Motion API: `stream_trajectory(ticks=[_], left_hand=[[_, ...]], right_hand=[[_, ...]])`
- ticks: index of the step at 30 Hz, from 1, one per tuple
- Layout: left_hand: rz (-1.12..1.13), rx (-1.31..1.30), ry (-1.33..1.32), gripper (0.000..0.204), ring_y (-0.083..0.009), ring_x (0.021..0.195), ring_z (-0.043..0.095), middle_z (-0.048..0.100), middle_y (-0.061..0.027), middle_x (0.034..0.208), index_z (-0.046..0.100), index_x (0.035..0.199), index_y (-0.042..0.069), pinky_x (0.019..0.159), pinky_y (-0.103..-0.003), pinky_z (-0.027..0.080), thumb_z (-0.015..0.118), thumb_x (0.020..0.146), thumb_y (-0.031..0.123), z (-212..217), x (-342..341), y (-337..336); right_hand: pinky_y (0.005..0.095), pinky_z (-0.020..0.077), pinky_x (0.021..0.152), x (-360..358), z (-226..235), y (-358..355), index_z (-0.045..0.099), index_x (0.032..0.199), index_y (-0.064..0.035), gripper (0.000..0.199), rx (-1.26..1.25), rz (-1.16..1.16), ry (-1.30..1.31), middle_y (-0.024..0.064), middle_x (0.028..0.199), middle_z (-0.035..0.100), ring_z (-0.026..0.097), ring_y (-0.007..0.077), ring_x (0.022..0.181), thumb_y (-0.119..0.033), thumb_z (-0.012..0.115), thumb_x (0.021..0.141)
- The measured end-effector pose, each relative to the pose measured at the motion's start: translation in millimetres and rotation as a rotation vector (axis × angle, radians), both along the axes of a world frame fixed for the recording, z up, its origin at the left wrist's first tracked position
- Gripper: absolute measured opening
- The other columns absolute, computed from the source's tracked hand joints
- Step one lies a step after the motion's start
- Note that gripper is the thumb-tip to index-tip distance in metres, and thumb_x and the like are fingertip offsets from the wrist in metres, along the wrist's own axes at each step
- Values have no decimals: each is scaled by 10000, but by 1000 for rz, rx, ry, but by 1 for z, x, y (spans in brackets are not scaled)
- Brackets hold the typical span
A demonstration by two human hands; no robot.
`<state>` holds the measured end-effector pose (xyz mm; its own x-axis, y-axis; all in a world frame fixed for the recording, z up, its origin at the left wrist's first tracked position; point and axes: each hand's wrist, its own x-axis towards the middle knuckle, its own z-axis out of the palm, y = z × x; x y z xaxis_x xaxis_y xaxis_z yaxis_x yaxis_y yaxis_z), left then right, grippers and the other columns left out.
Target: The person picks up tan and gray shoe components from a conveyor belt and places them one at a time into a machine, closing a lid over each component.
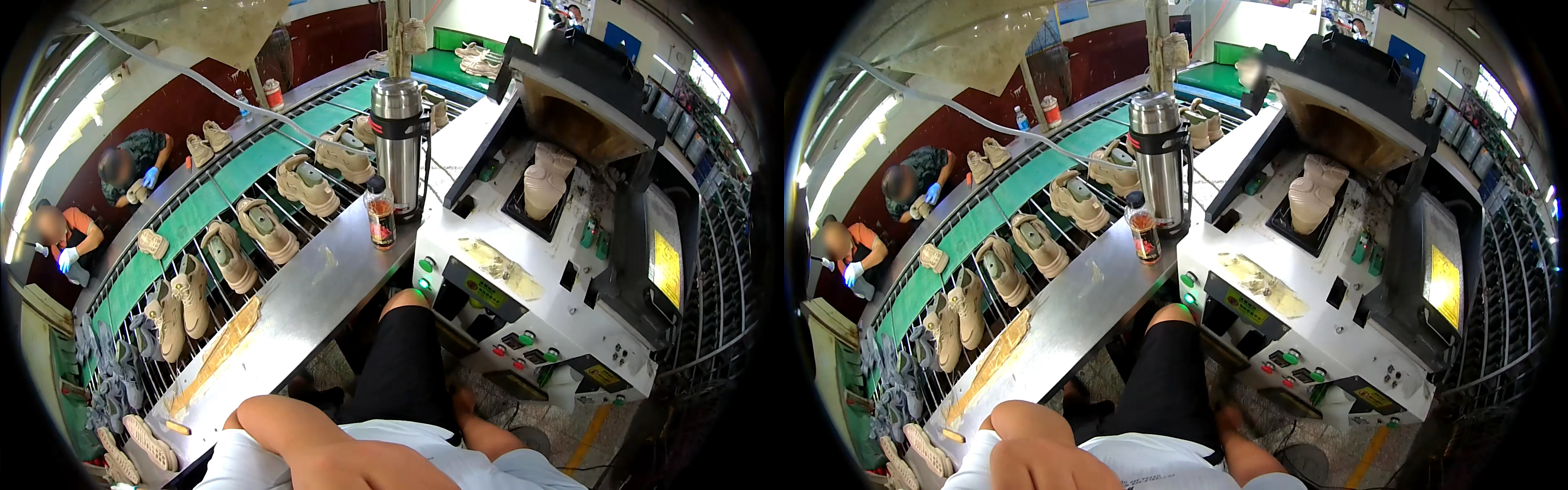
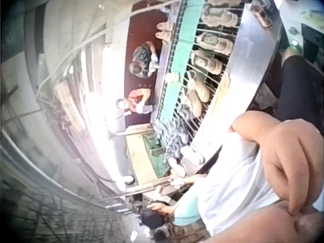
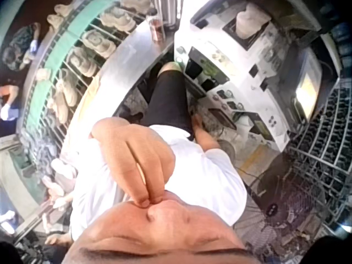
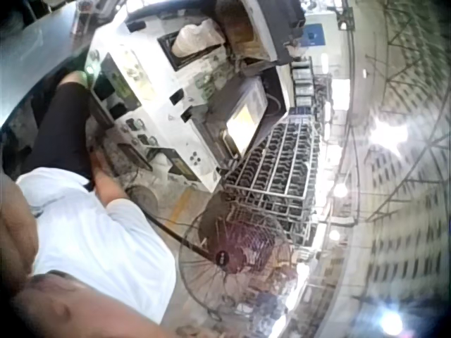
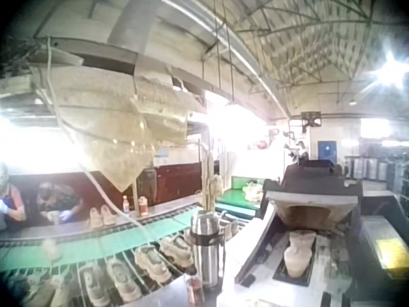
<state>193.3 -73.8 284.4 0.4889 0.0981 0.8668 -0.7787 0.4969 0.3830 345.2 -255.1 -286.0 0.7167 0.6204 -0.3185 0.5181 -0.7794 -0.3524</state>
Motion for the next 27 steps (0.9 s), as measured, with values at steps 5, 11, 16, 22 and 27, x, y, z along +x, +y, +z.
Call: stream_trajectory(ticks=[5, 11, 16, 22, 27], left_hand=[[-104, 64, -38, 148, -283, 738, 619, 658, -196, 950, 658, 960, -40, 605, -350, 493, 596, 917, 88, -6, 5, -1], [-108, 149, -137, 133, -294, 747, 626, 657, -200, 962, 648, 972, -44, 601, -361, 496, 608, 901, 61, -7, 13, 5], [-20, 379, -405, 125, -308, 747, 634, 661, -200, 948, 649, 968, -49, 600, -360, 500, 608, 895, 43, -2, 39, 29], [-104, 426, -84, 66, -300, 773, 632, 653, -149, 906, 649, 912, -18, 619, -358, 496, 606, 880, 21, 18, 15, 26], [-246, 45, 261, 60, -287, 768, 603, 592, -92, 792, 593, 804, 21, 621, -355, 473, 599, 830, -33, 6, -10, -4]], right_hand=[[470, 487, 813, 6, -7, -1, 675, 990, -109, 255, 88, 6, 36, 179, 1023, 645, 615, 381, 943, -268, 525, 858], [468, 498, 819, 11, -44, -12, 675, 991, -86, 356, 45, -90, 6, 179, 1014, 643, 621, 359, 956, -394, 586, 836], [477, 491, 775, 3, -28, -9, 687, 958, -78, 257, 127, -58, -23, 208, 953, 656, 625, 391, 893, -252, 527, 858], [491, 489, 761, 3, -9, -5, 683, 942, -83, 256, 133, 65, -52, 198, 962, 656, 629, 391, 880, -269, 524, 866], [485, 484, 782, 2, 1, -2, 671, 936, -95, 273, 57, -64, 17, 193, 969, 650, 617, 390, 917, -320, 535, 863]])
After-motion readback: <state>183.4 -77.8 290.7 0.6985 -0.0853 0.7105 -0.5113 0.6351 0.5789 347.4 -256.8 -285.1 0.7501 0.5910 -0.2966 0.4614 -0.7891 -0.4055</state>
